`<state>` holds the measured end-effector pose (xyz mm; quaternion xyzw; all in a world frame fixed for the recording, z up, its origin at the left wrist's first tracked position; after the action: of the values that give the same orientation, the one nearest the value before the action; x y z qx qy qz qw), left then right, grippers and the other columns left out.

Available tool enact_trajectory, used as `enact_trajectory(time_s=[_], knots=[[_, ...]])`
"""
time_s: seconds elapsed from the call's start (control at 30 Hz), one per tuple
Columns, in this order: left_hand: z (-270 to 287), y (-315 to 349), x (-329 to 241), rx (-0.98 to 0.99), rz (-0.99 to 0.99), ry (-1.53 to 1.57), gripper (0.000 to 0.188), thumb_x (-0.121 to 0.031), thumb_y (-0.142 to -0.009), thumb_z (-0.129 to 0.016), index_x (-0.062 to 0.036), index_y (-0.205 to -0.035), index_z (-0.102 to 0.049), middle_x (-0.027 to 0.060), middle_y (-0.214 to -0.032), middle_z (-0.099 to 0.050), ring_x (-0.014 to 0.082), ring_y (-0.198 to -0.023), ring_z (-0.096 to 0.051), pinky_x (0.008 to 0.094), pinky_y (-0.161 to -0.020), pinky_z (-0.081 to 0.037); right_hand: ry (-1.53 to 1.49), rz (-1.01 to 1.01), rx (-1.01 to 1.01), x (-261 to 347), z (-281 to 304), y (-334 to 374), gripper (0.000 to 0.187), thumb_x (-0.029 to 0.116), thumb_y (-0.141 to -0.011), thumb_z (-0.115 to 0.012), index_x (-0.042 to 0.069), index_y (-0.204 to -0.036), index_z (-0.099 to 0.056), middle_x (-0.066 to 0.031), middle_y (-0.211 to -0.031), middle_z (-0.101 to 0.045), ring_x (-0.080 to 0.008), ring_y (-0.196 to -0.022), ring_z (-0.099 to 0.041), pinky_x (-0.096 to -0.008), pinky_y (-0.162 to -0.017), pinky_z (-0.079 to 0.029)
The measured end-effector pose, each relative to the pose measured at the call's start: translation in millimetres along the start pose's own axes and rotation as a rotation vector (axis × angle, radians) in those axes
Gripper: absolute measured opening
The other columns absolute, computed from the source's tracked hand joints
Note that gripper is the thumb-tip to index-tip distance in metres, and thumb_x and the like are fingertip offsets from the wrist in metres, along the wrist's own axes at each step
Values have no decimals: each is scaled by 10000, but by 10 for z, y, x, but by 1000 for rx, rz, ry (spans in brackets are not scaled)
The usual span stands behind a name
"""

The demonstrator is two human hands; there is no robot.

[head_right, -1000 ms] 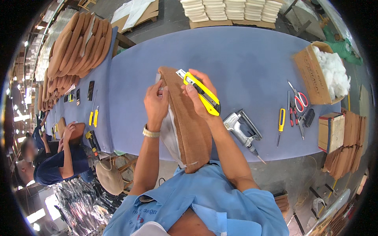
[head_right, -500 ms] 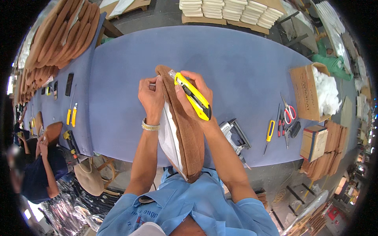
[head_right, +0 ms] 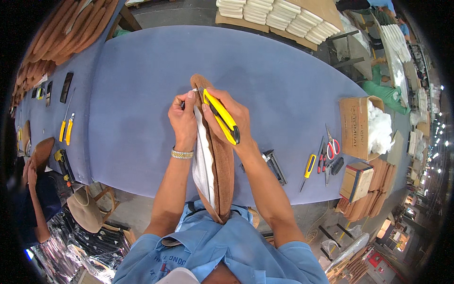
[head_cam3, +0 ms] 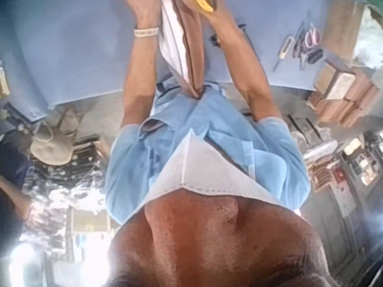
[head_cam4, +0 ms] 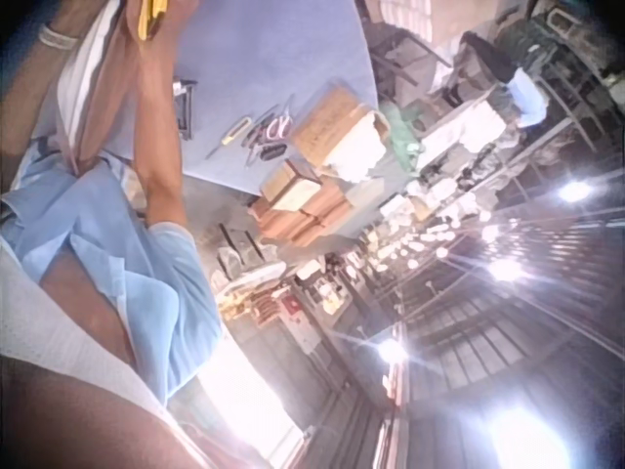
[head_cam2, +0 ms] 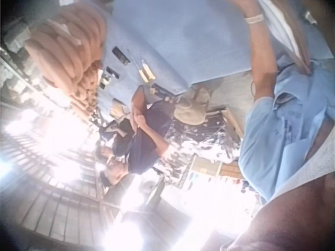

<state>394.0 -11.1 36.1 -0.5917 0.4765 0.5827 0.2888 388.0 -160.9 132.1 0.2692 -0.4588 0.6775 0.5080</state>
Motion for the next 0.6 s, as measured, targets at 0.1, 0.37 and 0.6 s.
enact_trajectory(time_s=[0.1,0.37,0.6], knots=[[-24,-6,19,-6,-33,1,278,-266,-1016,-731,3,-957,-696,12,-885,-687,77,-805,-565,262,-747,-489,35,6,30,22,10,-53,308,92,-927,-744,43,-1225,-685,-97,-999,-772,-185,-834,-756,-284,-728,-575],[-142,7,-28,-39,-87,-12,255,-235,-1003,-737,-2,-911,-689,23,-882,-694,80,-791,-588,270,-722,-500,200,49,83,48,17,-97,299,93,-910,-750,53,-1196,-670,-87,-936,-763,-226,-782,-752,-312,-699,-577],[-187,8,-14,-53,-121,6,264,-230,-993,-745,5,-888,-691,32,-857,-676,89,-765,-584,278,-707,-502,230,42,99,5,33,-44,317,108,-906,-758,52,-1202,-661,-90,-923,-757,-239,-766,-745,-323,-690,-576]])
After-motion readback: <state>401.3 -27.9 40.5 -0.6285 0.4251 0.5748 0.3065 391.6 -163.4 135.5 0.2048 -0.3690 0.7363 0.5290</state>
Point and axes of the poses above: each hand's wrist, its own y-axis away from the middle knuckle, its own z-axis out of the back of the hand, x = y × z, the point moved 6 cm from there along -y, towards the middle knuckle
